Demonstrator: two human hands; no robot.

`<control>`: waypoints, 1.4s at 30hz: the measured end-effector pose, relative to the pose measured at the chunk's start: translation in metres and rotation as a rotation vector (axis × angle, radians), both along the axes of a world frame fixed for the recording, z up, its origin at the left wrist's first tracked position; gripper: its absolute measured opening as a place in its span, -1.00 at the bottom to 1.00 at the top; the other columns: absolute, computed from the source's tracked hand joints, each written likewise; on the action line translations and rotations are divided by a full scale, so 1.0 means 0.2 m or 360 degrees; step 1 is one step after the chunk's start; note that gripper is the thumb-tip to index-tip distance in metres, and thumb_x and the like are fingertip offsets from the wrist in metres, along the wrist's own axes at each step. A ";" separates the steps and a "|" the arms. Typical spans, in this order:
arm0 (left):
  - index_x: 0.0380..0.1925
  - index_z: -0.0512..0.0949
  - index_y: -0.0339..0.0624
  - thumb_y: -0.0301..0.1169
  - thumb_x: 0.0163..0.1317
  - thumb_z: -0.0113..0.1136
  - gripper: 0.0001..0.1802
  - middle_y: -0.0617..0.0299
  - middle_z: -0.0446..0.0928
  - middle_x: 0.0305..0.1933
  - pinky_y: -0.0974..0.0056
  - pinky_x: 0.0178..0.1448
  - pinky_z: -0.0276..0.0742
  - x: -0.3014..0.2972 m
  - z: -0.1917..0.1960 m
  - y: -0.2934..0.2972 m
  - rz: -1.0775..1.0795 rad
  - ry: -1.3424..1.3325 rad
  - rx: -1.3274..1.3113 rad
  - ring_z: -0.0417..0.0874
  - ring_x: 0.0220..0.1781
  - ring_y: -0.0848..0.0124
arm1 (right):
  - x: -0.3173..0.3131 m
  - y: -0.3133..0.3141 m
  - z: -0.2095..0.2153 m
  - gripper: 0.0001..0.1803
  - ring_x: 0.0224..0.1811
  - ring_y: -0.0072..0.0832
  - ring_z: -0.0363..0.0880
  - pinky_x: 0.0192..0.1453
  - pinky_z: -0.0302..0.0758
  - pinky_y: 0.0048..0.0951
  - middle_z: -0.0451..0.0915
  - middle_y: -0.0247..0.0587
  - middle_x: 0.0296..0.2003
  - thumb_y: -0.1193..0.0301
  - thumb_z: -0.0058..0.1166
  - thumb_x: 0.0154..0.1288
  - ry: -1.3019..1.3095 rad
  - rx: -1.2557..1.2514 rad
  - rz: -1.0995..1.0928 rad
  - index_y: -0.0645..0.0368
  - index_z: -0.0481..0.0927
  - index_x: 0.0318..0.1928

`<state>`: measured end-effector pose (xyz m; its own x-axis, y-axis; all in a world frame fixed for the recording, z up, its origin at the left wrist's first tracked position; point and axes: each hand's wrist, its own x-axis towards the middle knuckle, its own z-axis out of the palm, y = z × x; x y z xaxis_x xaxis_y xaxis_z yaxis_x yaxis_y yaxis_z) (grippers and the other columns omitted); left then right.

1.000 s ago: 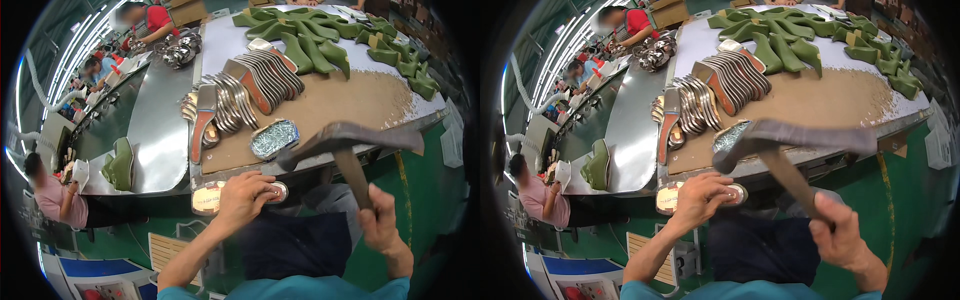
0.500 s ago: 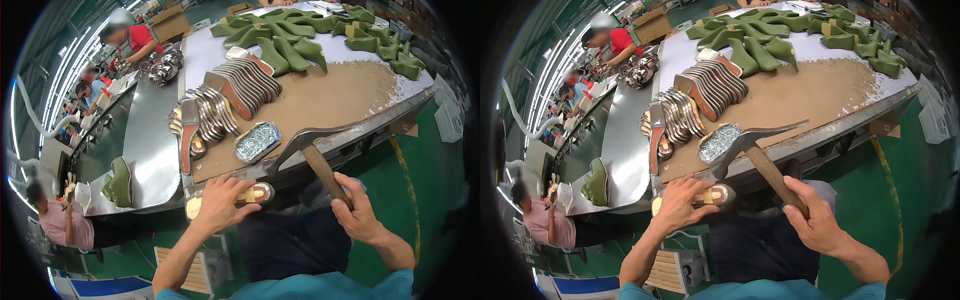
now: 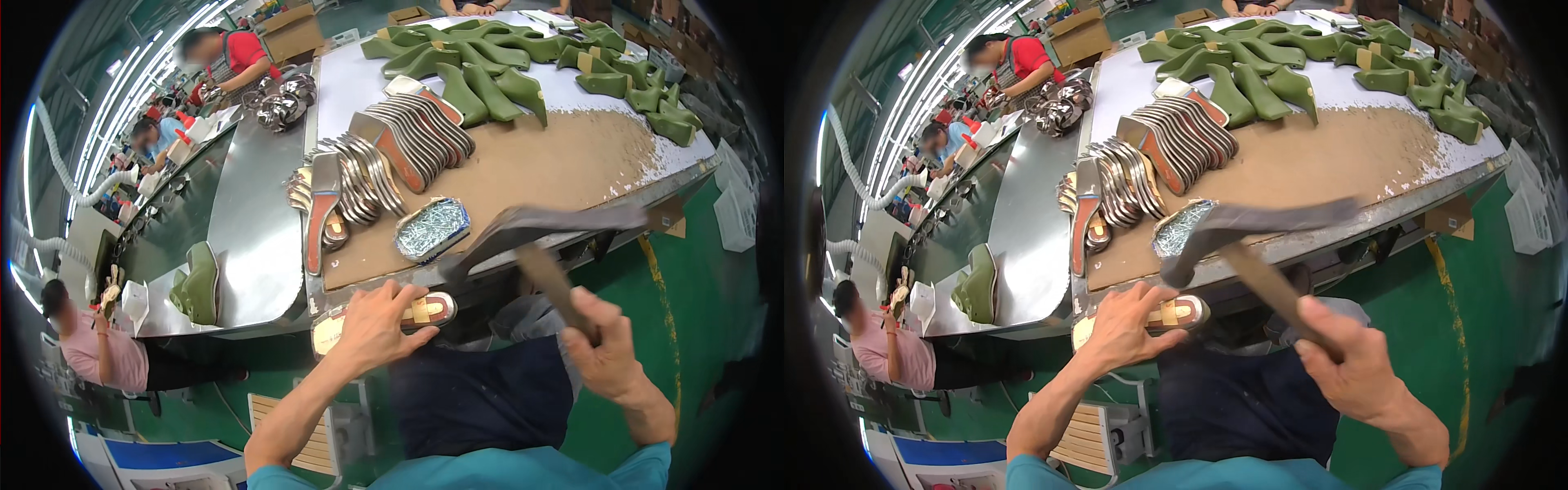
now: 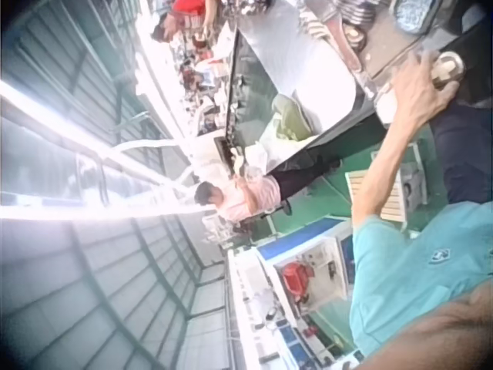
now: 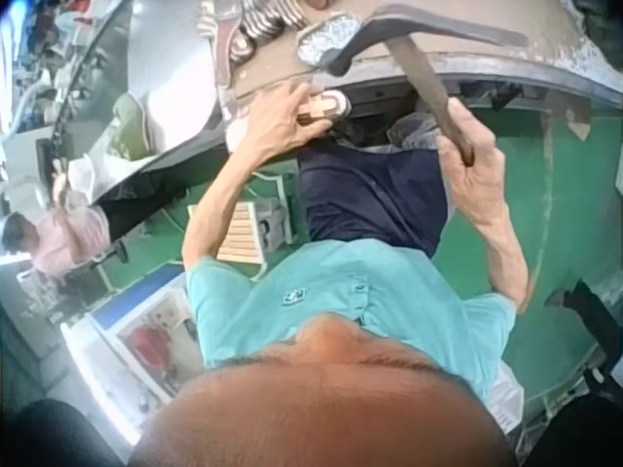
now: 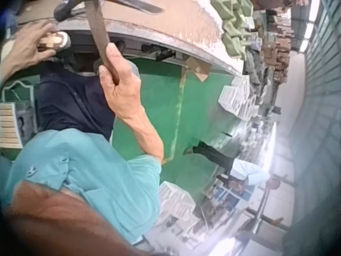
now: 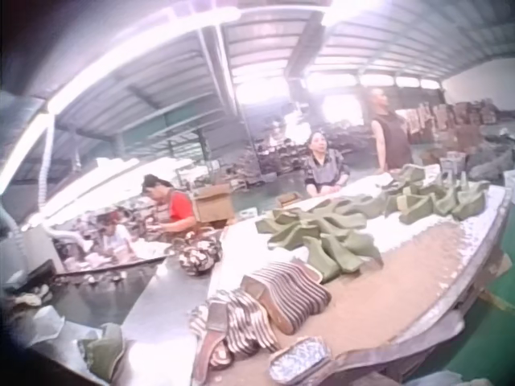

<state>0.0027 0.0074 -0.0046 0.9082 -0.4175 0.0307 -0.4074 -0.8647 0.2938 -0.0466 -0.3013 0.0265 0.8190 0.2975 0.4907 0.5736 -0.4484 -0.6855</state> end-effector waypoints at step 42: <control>-0.11 0.42 -0.19 -0.03 -0.10 0.39 -0.36 0.05 0.56 -0.33 0.11 -0.13 0.52 -0.02 0.21 0.07 0.0257 -0.0031 -0.0242 0.64 -0.20 0.17 | 0.56 -0.23 -0.40 -0.57 -0.22 -0.13 0.53 -0.18 0.40 -0.14 0.49 -0.12 -0.36 0.52 -0.03 0.27 -0.0131 -0.1493 -0.0928 -0.06 0.49 0.15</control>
